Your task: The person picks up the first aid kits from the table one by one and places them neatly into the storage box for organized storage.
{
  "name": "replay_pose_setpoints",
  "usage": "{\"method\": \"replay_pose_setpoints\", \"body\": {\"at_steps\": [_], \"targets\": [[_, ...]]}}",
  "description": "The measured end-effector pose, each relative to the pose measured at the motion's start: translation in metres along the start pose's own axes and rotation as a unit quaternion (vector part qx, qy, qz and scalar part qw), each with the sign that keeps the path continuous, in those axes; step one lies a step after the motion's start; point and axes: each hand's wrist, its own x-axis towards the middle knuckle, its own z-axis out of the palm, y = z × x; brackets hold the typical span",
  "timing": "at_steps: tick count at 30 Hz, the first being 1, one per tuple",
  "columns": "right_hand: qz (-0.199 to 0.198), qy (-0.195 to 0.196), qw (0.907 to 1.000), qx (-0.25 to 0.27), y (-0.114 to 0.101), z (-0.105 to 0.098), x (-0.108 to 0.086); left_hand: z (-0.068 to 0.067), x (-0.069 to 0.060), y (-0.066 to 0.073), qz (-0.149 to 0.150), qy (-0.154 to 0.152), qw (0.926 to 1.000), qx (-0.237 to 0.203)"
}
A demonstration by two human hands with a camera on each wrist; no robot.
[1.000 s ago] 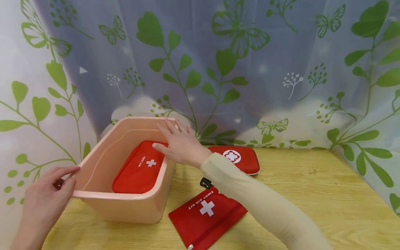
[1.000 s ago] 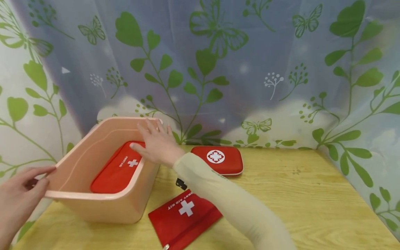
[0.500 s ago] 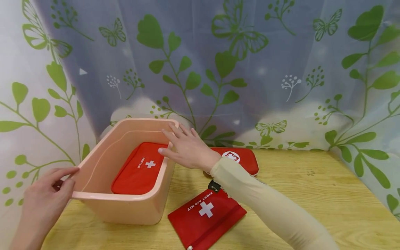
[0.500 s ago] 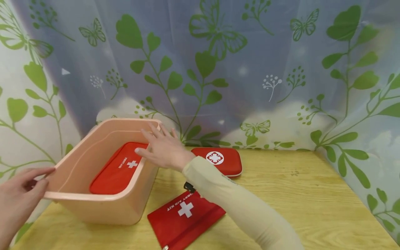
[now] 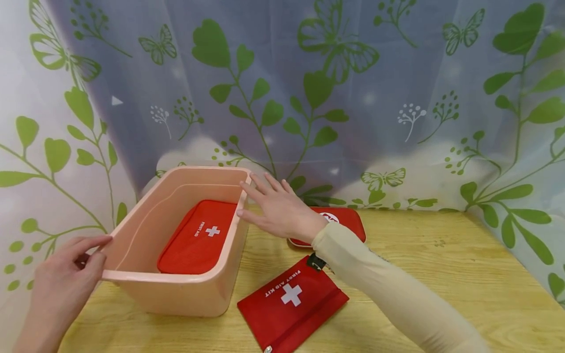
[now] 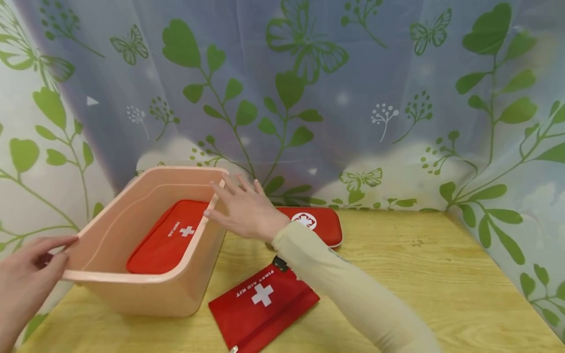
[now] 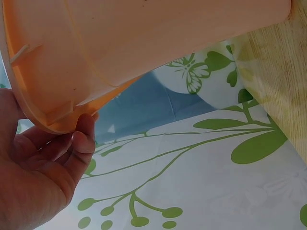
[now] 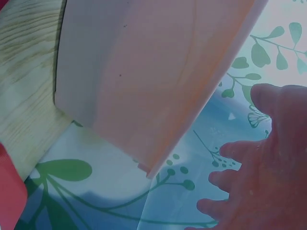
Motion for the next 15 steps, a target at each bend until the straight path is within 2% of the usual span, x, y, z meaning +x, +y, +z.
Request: {"method": "replay_pose_setpoints", "body": {"at_steps": [15], "targets": [[0.019,0.004,0.9995,0.024,0.029,0.002,-0.023,-0.002,0.001,0.001,0.006,-0.004,1.0,-0.002]]}}
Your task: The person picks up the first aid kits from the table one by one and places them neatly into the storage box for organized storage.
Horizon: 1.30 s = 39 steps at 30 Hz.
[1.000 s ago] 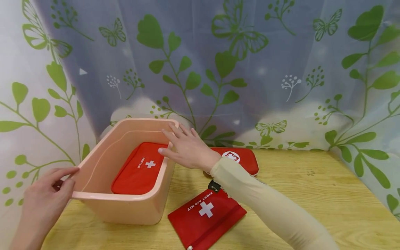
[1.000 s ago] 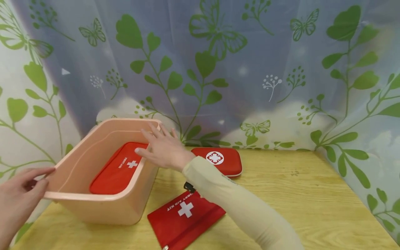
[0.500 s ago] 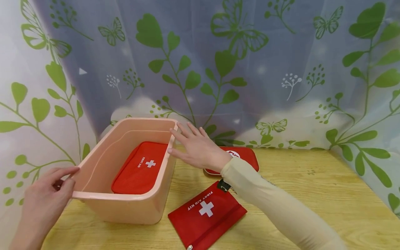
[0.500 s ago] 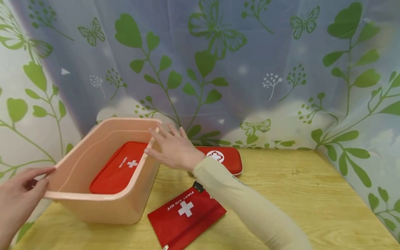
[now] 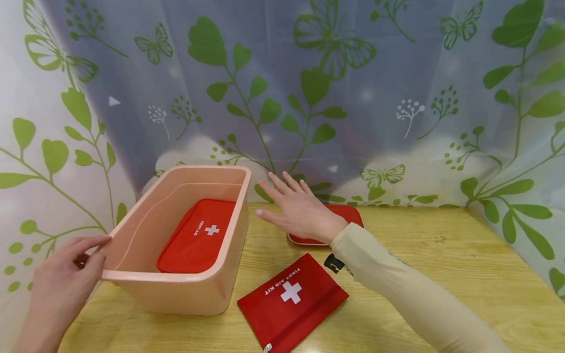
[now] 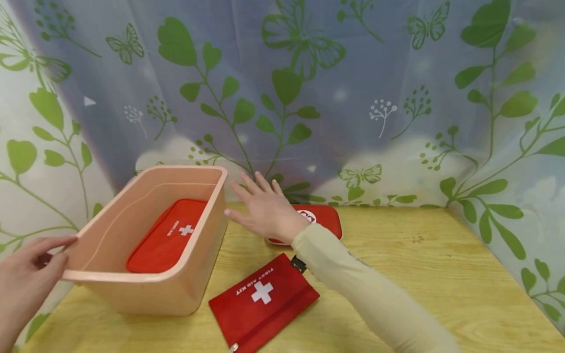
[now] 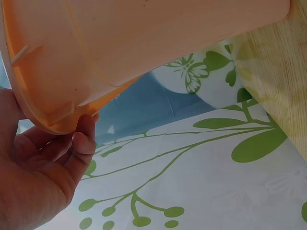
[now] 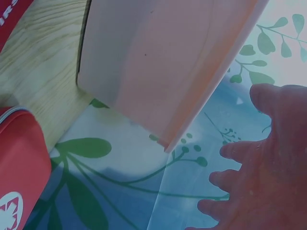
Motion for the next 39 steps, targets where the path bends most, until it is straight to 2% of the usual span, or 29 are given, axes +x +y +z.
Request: {"method": "replay_pose_setpoints", "body": {"at_steps": [13,30,39], "targets": [[0.028,0.005,0.9996,0.009,0.027,-0.001,-0.014,-0.001,0.001,-0.001,0.008,0.007,0.9999,-0.003],[0.054,0.008,0.9985,0.005,0.067,0.012,-0.024,0.0,0.0,-0.001,0.018,0.009,0.9997,-0.012],[0.06,0.01,0.9981,-0.011,0.08,0.019,-0.029,0.0,0.0,-0.002,0.023,0.012,0.9995,-0.02]]}}
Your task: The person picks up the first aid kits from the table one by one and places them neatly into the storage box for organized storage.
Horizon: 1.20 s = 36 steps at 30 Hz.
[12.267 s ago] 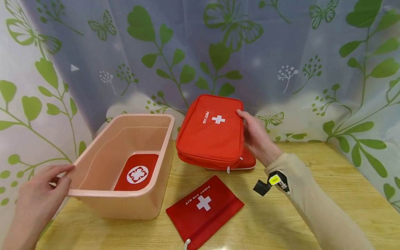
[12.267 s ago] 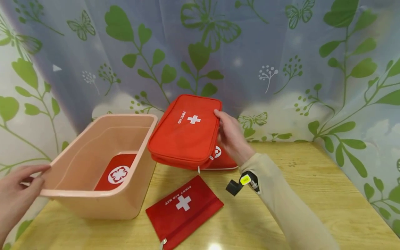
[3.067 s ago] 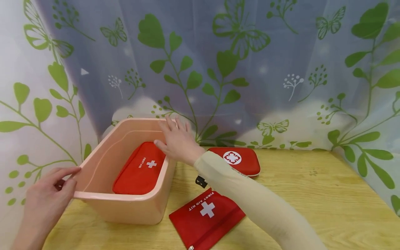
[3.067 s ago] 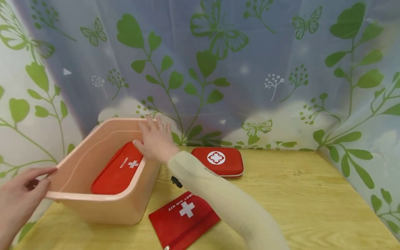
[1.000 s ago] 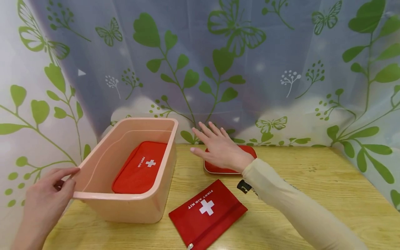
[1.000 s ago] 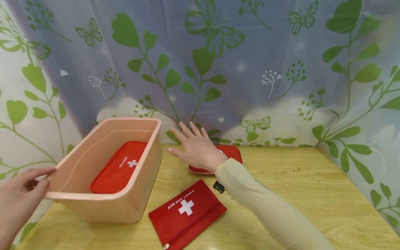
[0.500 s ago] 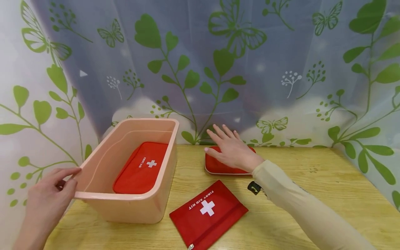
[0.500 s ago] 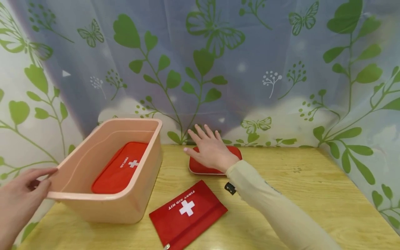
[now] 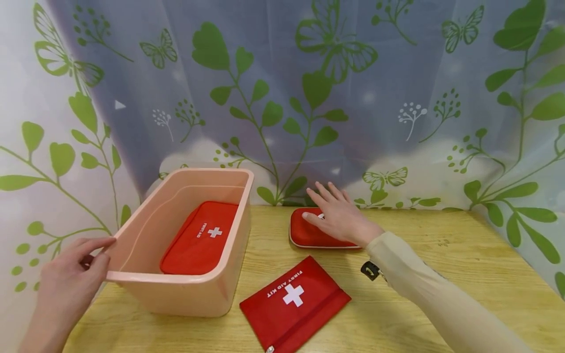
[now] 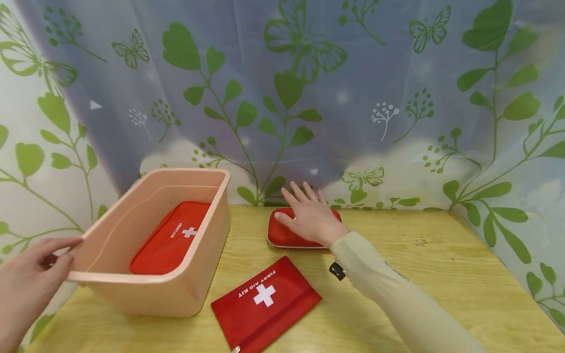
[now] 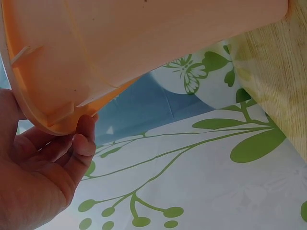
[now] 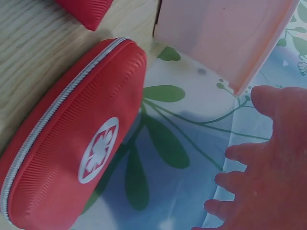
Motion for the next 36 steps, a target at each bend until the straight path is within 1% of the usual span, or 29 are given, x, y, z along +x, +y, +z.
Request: {"method": "replay_pose_setpoints", "body": {"at_steps": [6,11,14,21,24,29,32,36], "targets": [[0.011,0.0,0.9999,0.008,0.008,0.006,-0.002,0.0,0.0,0.0,-0.002,0.0,1.0,0.002],[0.012,0.006,0.9997,0.02,0.021,0.014,-0.005,0.001,0.0,0.0,-0.008,-0.002,0.9999,0.007],[0.014,0.009,0.9998,0.016,0.029,0.021,-0.006,0.001,0.001,0.001,-0.01,0.0,0.9999,0.004],[0.025,-0.001,0.9997,-0.001,0.045,0.039,-0.009,0.002,0.0,0.0,-0.013,0.005,0.9999,-0.006],[0.024,0.001,0.9997,-0.004,0.052,0.047,-0.01,0.002,0.0,0.0,-0.014,0.006,0.9999,-0.006],[0.029,-0.012,0.9995,-0.004,0.06,0.057,-0.012,0.003,0.0,0.0,-0.013,0.008,0.9999,-0.003],[0.043,-0.026,0.9987,0.01,0.063,0.061,-0.014,0.003,-0.001,0.0,-0.013,0.009,0.9999,-0.001],[0.05,-0.033,0.9979,0.025,0.066,0.063,-0.015,0.003,0.0,0.0,-0.013,0.011,0.9999,-0.002]]}}
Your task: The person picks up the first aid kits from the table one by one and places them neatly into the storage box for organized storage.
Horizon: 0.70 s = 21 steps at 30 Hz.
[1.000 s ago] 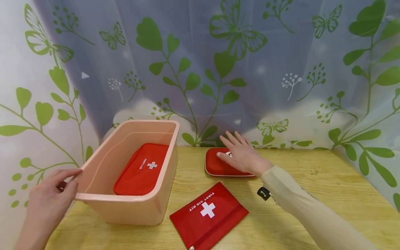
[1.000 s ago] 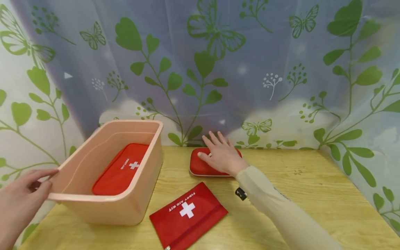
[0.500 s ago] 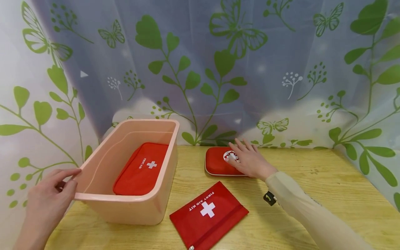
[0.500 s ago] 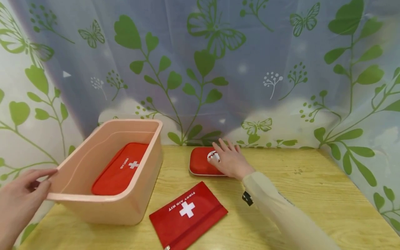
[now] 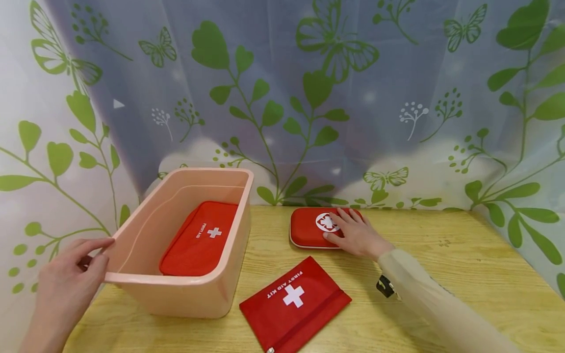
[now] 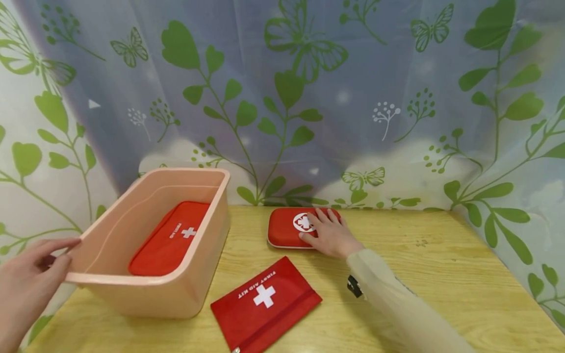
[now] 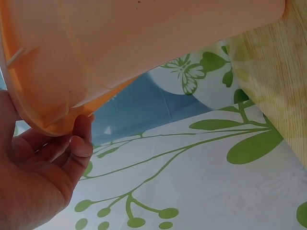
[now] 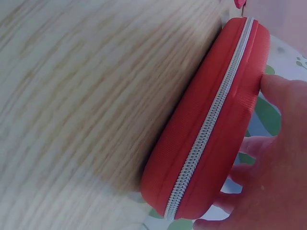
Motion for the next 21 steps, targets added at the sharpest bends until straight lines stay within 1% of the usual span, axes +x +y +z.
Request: {"method": "replay_pose_setpoints", "body": {"at_steps": [9,14,17,21], "targets": [[-0.008,0.004,0.9999,-0.013,0.005,0.003,-0.001,0.0,-0.001,0.0,0.001,0.001,1.0,-0.003],[-0.004,0.012,0.9991,-0.039,0.005,0.003,-0.004,0.0,-0.001,0.0,0.005,-0.002,1.0,-0.003],[0.004,0.017,0.9984,-0.054,0.003,0.001,-0.007,0.0,-0.001,0.0,0.008,0.003,0.9999,-0.006],[0.006,0.023,0.997,-0.074,0.001,0.001,-0.011,0.001,-0.001,0.0,0.007,0.007,0.9999,-0.005]]}}
